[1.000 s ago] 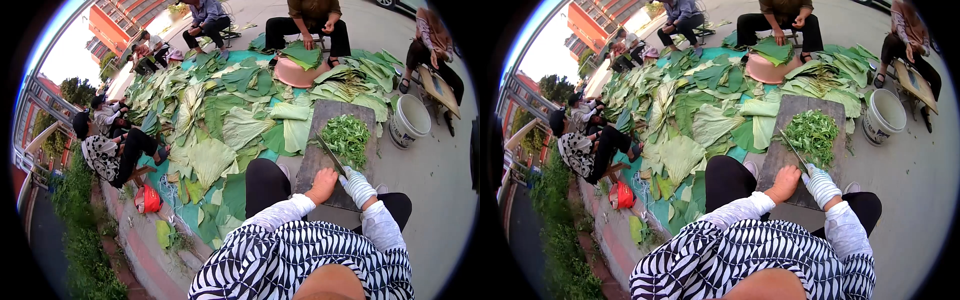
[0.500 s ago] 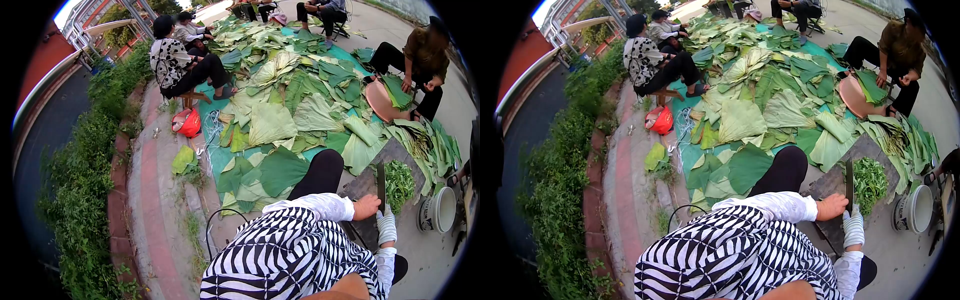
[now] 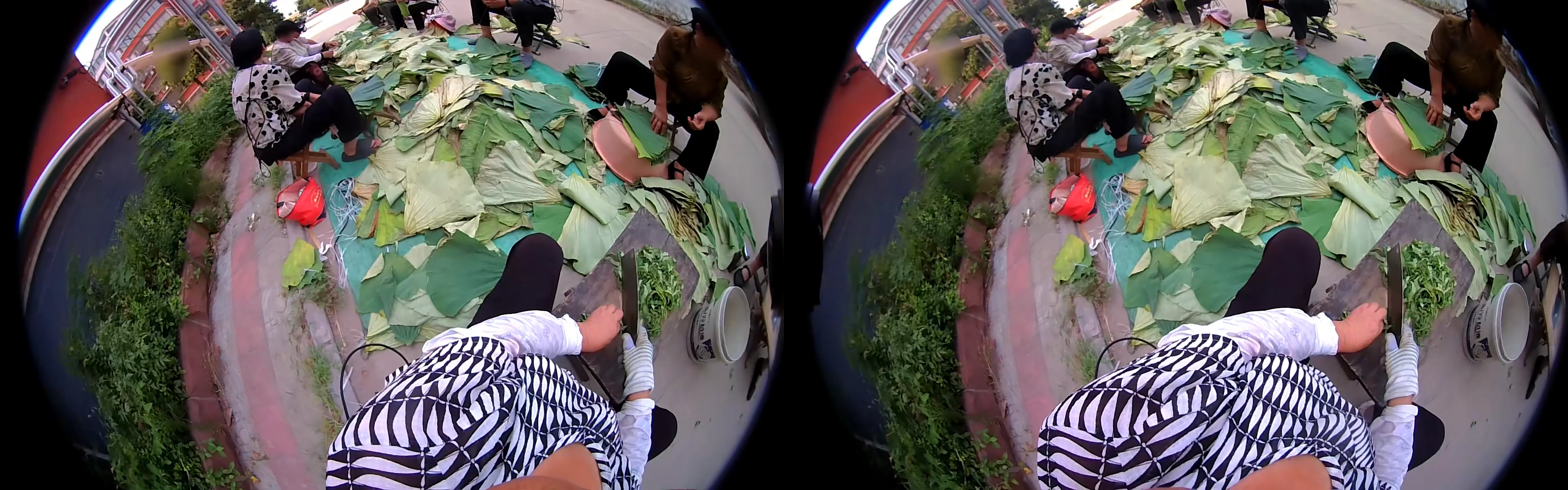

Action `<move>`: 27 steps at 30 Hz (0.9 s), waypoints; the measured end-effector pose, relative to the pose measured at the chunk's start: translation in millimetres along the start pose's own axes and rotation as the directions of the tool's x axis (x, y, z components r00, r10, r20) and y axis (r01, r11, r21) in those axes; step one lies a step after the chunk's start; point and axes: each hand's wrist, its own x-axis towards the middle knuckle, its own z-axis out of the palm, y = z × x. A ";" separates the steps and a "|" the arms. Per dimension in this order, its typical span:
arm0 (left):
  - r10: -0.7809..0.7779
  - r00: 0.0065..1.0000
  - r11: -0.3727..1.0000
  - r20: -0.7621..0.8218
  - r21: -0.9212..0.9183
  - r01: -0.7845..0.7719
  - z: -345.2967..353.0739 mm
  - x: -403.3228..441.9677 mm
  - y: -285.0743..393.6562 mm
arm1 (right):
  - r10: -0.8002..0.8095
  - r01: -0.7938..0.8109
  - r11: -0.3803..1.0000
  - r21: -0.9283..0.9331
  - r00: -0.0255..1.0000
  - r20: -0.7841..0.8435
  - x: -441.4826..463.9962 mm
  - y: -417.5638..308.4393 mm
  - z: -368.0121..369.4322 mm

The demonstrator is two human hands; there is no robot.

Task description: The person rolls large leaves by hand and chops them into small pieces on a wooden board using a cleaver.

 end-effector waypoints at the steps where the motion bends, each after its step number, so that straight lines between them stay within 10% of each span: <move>1: -0.045 0.996 0.999 0.076 -0.026 0.047 -15.6 2.8 3.8 | -0.072 0.071 0.997 -0.024 0.997 -0.037 -1.3 4.6 -0.2; 8: -0.127 0.980 0.981 0.151 -0.128 0.147 -31.1 13.8 -13.9 | -0.287 0.213 0.922 -0.324 0.937 -0.199 -38.3 -23.4 -22.9; 27: -0.220 0.929 0.973 0.299 -0.005 0.232 -46.2 20.3 -6.7 | -0.171 0.171 0.980 -0.107 0.985 0.011 -52.7 -29.7 -33.7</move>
